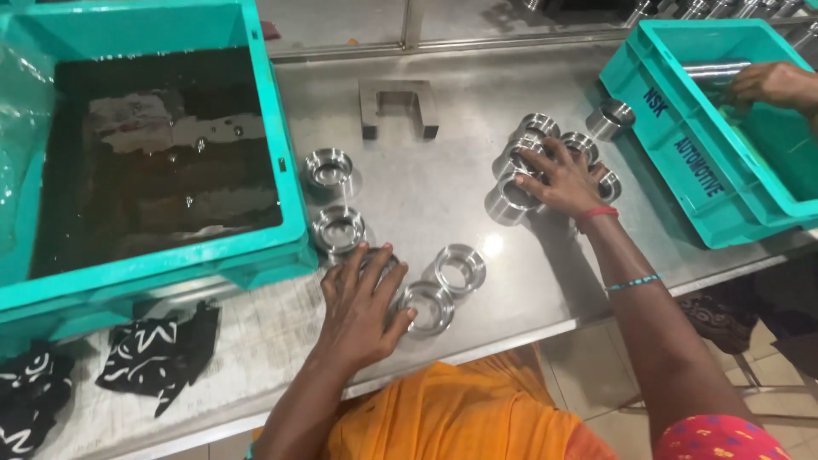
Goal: Dipping metal rings into a liquid tray, wiping them with a cloth, and then packing them into bins along with metal rods.
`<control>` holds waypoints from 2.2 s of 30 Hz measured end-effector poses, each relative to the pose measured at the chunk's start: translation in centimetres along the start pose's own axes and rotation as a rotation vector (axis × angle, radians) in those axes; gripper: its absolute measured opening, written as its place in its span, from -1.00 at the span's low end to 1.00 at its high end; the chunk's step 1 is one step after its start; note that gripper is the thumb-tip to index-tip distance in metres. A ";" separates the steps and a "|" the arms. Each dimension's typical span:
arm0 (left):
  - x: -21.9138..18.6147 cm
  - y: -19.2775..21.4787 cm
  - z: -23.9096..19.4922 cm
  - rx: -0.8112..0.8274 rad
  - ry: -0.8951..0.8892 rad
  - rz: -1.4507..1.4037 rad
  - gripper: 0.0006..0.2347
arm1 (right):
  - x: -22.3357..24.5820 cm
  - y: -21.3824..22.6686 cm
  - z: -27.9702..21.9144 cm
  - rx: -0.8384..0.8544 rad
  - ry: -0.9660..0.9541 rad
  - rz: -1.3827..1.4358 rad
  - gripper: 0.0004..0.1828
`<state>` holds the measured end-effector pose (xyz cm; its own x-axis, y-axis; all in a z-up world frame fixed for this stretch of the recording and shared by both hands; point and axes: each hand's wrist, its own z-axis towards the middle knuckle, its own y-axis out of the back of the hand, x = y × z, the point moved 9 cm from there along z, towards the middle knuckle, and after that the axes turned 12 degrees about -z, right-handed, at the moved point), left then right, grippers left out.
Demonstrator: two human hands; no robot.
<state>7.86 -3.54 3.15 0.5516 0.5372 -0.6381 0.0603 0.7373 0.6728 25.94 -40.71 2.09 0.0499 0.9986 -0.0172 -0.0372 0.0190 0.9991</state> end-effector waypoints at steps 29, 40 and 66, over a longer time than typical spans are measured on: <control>0.2 0.3 -0.7 0.000 0.019 -0.068 -0.51 | 25.1 1.3 5.8 -0.437 0.541 -0.105 -0.81; 0.7 0.2 -0.3 0.018 0.033 -0.079 -0.53 | 24.5 -0.2 10.4 -0.387 0.382 -0.109 -0.79; 0.2 0.1 0.1 0.012 -0.040 0.007 -0.53 | 20.5 -0.9 -6.9 0.001 0.770 0.048 -0.22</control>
<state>8.01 -3.42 3.11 0.5852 0.5249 -0.6181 0.0666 0.7285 0.6818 20.08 -19.88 0.55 -0.6603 0.7510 0.0048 -0.0209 -0.0248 0.9995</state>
